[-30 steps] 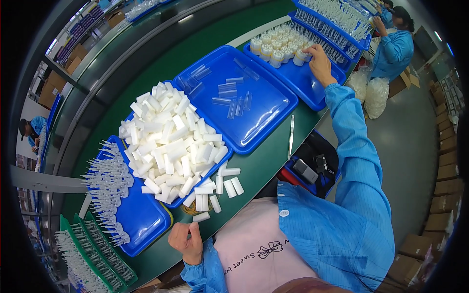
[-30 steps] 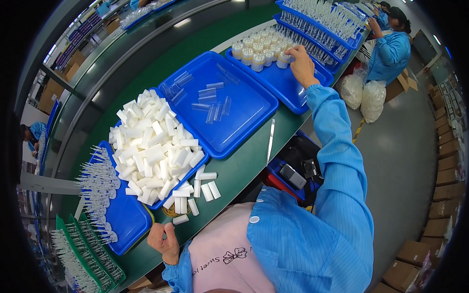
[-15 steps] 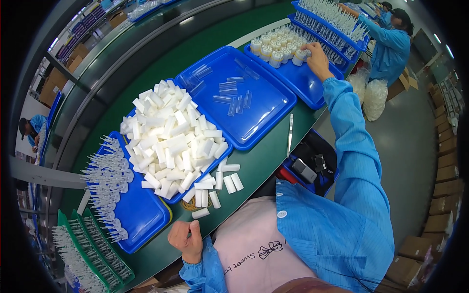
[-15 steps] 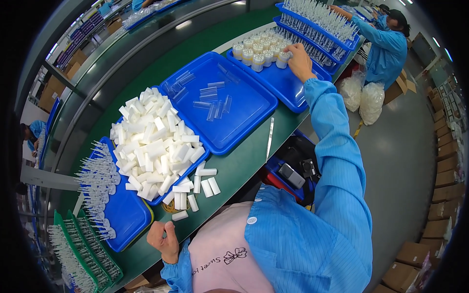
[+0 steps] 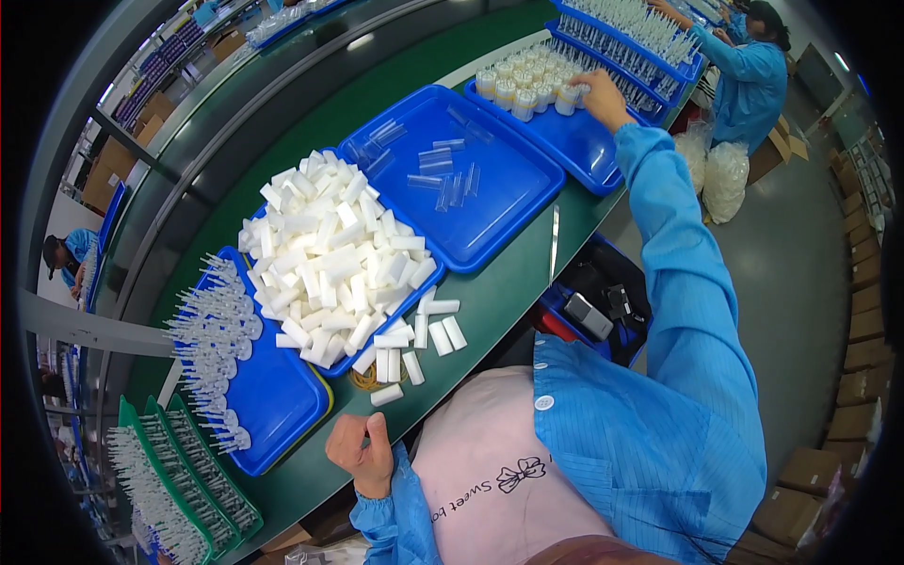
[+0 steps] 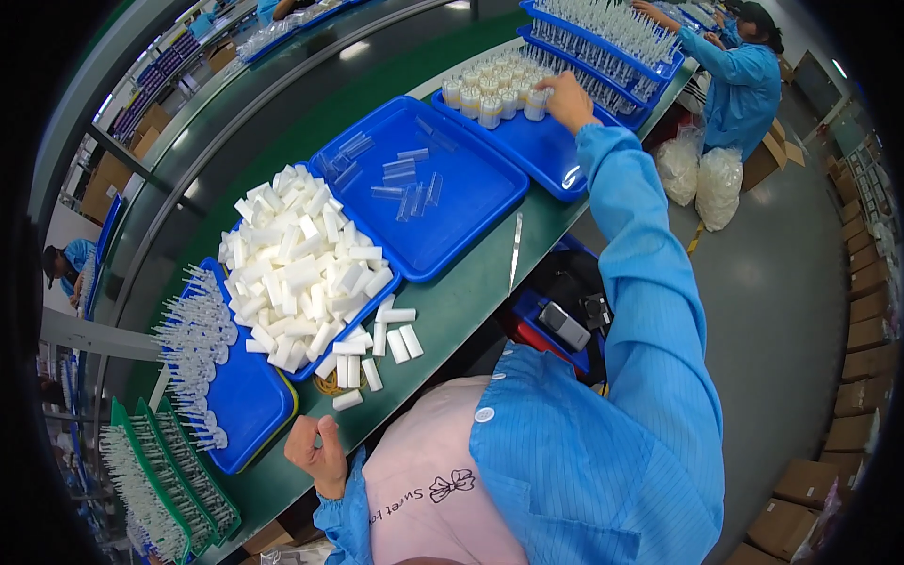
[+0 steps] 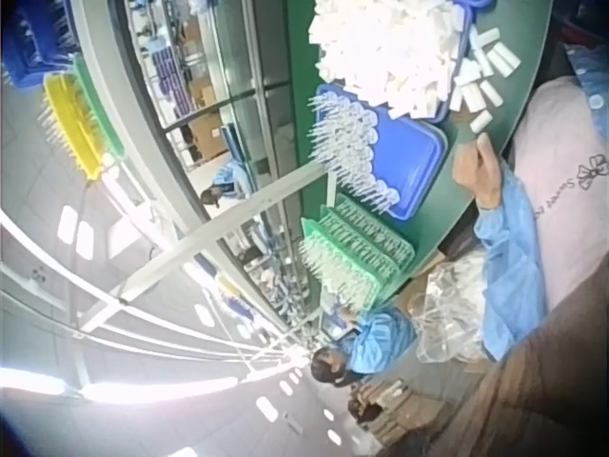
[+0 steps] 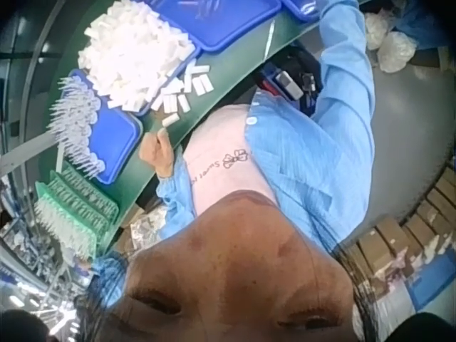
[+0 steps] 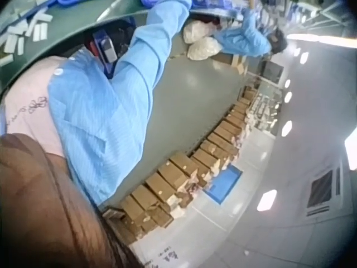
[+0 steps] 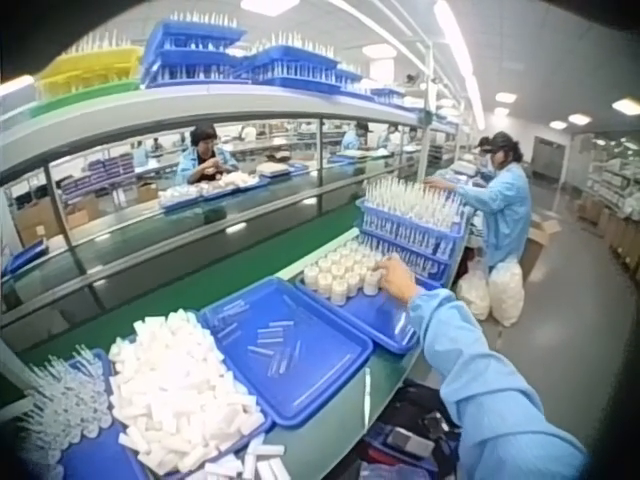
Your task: The person assembles components by fitting foam pieces and plastic sleeves onto plastic base fixtures, securing them with rubber bands, adjusting the parts with tweezers, and placing the completed assemblies into a tray.
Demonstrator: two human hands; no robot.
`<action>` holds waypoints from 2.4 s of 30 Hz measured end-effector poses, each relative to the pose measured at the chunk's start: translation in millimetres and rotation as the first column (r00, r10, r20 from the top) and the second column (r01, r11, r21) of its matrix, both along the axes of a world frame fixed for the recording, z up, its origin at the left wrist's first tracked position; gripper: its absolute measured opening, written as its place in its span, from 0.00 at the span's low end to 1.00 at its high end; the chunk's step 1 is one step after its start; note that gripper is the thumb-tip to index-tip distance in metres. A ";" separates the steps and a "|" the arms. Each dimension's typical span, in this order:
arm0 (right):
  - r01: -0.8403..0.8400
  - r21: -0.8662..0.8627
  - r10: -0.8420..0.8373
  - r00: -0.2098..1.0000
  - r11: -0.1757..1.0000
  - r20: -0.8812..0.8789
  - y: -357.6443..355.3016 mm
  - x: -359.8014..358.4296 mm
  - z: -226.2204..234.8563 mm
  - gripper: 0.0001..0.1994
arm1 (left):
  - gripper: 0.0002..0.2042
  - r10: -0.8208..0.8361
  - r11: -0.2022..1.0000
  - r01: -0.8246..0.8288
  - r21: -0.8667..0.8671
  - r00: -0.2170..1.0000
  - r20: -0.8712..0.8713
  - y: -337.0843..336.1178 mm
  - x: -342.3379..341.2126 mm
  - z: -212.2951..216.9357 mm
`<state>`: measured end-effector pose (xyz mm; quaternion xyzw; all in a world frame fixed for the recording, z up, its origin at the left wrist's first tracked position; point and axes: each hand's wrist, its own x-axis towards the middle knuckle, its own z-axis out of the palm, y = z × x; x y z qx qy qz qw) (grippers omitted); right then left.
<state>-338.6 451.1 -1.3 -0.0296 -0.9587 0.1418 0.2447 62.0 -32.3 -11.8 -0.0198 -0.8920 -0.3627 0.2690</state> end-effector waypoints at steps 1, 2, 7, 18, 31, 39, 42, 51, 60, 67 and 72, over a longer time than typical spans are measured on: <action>-0.010 -0.004 0.010 1.000 1.000 -0.022 12.4 -0.4 -3.1 0.20 | 0.12 -0.015 1.000 0.015 0.010 1.000 -0.013 -0.4 -0.1 1.6; -0.098 -0.086 0.085 0.986 0.991 -0.142 8.8 4.1 -3.2 0.20 | 0.12 -0.013 1.000 0.013 0.005 1.000 0.003 -2.0 3.0 2.0; -0.600 -0.275 0.612 0.789 0.752 -0.049 -62.7 101.2 45.5 0.20 | 0.12 0.116 0.992 -0.117 0.036 0.993 0.028 -12.6 17.0 4.7; -0.509 -0.324 0.602 0.635 0.797 0.484 -111.6 207.5 -14.1 0.14 | 0.11 0.041 0.994 -0.040 0.106 0.999 -0.007 -26.4 -8.2 19.9; -0.731 -0.166 0.749 0.651 0.662 0.122 -248.9 245.2 -16.7 0.09 | 0.05 0.505 0.842 -0.510 -0.178 0.860 -0.077 -134.6 -2.3 10.5; -0.733 -0.255 0.770 0.631 0.631 0.094 -247.3 244.1 -24.0 0.09 | 0.13 0.752 0.585 -0.633 -0.508 0.657 0.048 -195.4 24.1 14.0; -0.704 -0.356 0.764 0.643 0.615 0.048 -237.6 243.9 -16.3 0.11 | 0.15 0.741 0.571 -0.601 -0.559 0.670 0.036 -192.5 25.9 15.8; -0.560 -0.646 0.746 0.665 0.518 0.022 -223.9 251.2 2.0 0.15 | 0.12 0.707 0.695 -0.712 -0.100 0.702 -0.084 -155.0 42.8 31.0; -0.004 -0.979 0.812 0.558 -0.205 -0.172 -233.5 256.8 5.0 0.07 | 0.07 -0.191 0.818 0.145 0.557 0.981 0.026 -5.6 -1.5 38.6; 0.089 -0.973 0.804 0.582 -0.215 -0.125 -242.7 249.4 1.9 0.11 | 0.05 -0.482 0.490 0.163 0.856 0.869 0.110 31.8 -34.7 35.1; 0.054 -0.984 0.833 0.541 -0.170 -0.114 -249.9 245.8 1.6 0.08 | 0.09 -0.575 0.459 0.245 0.854 0.814 0.075 19.9 -40.8 26.5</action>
